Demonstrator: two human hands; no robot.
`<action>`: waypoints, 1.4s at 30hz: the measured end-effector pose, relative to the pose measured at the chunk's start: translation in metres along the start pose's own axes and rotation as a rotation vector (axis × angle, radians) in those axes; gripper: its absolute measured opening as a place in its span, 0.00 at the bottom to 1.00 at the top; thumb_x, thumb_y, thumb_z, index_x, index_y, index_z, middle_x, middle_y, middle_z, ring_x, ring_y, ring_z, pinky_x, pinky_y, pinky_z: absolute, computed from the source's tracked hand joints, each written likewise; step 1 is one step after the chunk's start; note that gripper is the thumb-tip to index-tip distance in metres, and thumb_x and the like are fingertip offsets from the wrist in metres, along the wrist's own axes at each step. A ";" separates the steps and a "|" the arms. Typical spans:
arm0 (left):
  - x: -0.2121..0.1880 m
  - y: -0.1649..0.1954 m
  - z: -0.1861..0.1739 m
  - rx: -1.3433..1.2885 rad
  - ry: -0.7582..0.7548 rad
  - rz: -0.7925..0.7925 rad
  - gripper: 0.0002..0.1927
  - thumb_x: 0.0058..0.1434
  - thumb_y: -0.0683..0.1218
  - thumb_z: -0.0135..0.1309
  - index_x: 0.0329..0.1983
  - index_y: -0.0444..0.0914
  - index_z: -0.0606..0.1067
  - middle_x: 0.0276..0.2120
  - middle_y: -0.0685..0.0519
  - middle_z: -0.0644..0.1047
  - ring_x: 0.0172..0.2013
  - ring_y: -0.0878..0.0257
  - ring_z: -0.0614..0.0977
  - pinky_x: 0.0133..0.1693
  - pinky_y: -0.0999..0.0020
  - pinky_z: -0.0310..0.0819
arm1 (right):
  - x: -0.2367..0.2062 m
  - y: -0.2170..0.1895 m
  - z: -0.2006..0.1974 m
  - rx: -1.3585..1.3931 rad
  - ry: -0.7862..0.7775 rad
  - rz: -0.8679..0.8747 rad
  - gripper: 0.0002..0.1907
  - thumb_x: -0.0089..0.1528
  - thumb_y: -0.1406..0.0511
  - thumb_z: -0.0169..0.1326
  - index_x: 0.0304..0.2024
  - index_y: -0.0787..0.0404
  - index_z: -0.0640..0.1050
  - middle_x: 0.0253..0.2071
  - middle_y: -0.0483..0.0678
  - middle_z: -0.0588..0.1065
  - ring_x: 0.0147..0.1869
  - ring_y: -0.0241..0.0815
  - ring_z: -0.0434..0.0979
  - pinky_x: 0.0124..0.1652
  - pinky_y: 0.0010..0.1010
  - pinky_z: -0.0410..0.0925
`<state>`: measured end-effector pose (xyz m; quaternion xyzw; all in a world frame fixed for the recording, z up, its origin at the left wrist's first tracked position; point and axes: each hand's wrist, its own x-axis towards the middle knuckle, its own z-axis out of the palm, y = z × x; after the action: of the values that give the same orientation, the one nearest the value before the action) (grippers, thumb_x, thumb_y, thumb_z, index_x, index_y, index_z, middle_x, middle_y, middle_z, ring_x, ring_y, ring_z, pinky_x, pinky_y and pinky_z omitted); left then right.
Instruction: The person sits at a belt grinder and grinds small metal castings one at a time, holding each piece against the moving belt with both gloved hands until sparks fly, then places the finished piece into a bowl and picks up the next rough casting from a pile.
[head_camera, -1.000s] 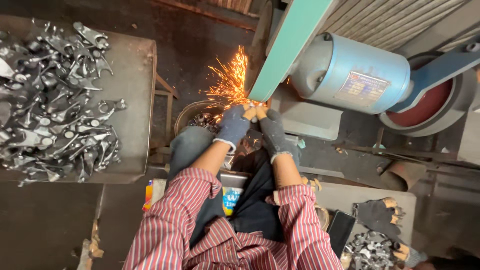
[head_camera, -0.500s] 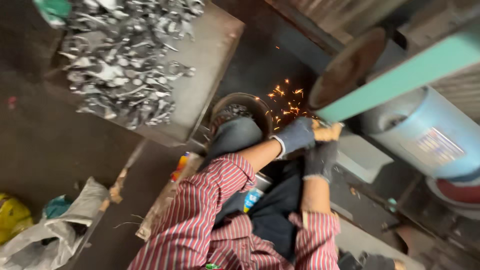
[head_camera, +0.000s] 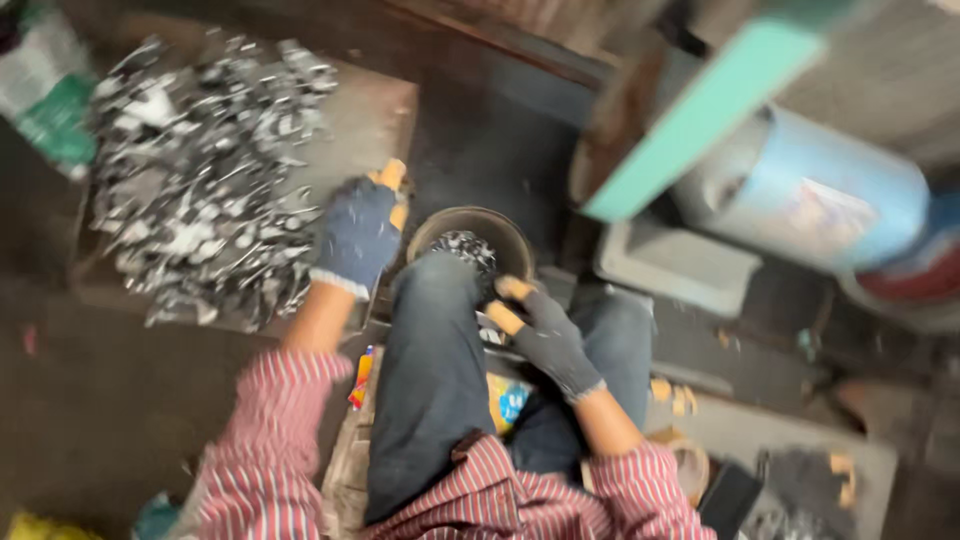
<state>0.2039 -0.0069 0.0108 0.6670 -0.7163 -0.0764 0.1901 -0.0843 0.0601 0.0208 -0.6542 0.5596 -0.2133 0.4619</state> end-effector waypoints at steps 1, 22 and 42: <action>-0.008 0.031 -0.002 -0.268 0.055 0.001 0.20 0.64 0.44 0.55 0.58 0.35 0.75 0.38 0.39 0.78 0.39 0.41 0.80 0.41 0.47 0.74 | 0.000 0.001 0.006 -0.012 0.033 -0.014 0.29 0.62 0.58 0.61 0.62 0.65 0.73 0.61 0.56 0.74 0.67 0.47 0.72 0.62 0.35 0.64; -0.094 0.170 0.133 -1.492 -0.576 -0.689 0.11 0.68 0.47 0.56 0.51 0.37 0.77 0.37 0.54 0.77 0.33 0.65 0.78 0.34 0.70 0.75 | -0.026 0.114 -0.012 1.093 0.336 0.079 0.22 0.70 0.61 0.52 0.62 0.69 0.73 0.56 0.55 0.77 0.62 0.43 0.74 0.62 0.36 0.67; -0.098 0.168 0.149 -0.306 -0.388 0.299 0.18 0.68 0.50 0.45 0.58 0.41 0.76 0.38 0.44 0.81 0.32 0.46 0.82 0.31 0.48 0.75 | -0.008 0.079 -0.020 0.967 0.233 0.518 0.17 0.66 0.57 0.50 0.43 0.64 0.81 0.35 0.46 0.80 0.36 0.35 0.79 0.36 0.26 0.72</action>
<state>-0.0038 0.0845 -0.0808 0.4904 -0.8100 -0.2806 0.1571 -0.1448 0.0639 -0.0341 -0.1812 0.5878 -0.3963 0.6816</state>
